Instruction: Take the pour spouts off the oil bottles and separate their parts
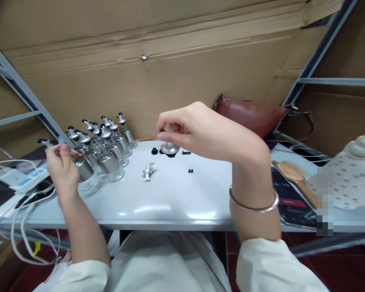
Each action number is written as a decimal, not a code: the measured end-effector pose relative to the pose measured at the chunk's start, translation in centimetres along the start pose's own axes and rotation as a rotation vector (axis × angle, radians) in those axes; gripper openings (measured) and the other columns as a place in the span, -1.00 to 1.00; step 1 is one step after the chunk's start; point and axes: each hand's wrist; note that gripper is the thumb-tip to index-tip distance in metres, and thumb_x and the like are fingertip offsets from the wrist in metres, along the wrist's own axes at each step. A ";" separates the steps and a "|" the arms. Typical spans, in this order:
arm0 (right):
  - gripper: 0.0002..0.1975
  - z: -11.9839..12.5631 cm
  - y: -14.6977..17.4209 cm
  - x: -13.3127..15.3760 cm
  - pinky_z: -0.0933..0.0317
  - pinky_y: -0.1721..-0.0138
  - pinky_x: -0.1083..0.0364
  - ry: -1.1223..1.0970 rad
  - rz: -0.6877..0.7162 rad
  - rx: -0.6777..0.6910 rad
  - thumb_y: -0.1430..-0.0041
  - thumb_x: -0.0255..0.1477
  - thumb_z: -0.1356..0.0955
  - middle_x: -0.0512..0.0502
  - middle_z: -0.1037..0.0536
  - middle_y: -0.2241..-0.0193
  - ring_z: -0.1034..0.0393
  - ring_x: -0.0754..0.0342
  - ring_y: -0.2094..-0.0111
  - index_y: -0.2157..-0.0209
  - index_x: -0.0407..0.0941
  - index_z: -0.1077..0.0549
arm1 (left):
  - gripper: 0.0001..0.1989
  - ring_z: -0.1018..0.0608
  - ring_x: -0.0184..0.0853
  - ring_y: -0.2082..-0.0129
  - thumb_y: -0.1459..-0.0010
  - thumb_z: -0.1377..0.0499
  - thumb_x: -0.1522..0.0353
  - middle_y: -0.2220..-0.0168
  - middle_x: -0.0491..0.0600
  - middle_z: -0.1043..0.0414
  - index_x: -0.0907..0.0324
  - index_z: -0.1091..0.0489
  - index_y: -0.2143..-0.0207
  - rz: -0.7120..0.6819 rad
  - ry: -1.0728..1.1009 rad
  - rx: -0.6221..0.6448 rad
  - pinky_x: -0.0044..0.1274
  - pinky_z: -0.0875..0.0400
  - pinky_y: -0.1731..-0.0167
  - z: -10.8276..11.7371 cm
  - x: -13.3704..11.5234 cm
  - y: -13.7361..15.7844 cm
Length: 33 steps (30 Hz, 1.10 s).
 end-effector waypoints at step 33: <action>-0.86 -1.8 -1.4 -0.5 -0.03 0.47 0.16 0.159 -0.036 0.218 -0.15 -0.46 -0.27 0.01 -0.52 0.51 -0.33 0.15 0.51 0.42 -0.12 -0.46 | -0.60 -0.43 -0.42 0.56 -0.18 -0.07 0.09 0.42 -0.11 -0.42 0.15 -0.08 0.10 -0.948 0.381 0.596 -0.51 -0.27 0.44 -9.5 -9.2 7.6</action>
Point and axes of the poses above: each hand's wrist, its own y-axis away from the middle knuckle, its own z-axis out of the back of the hand, x = y × z
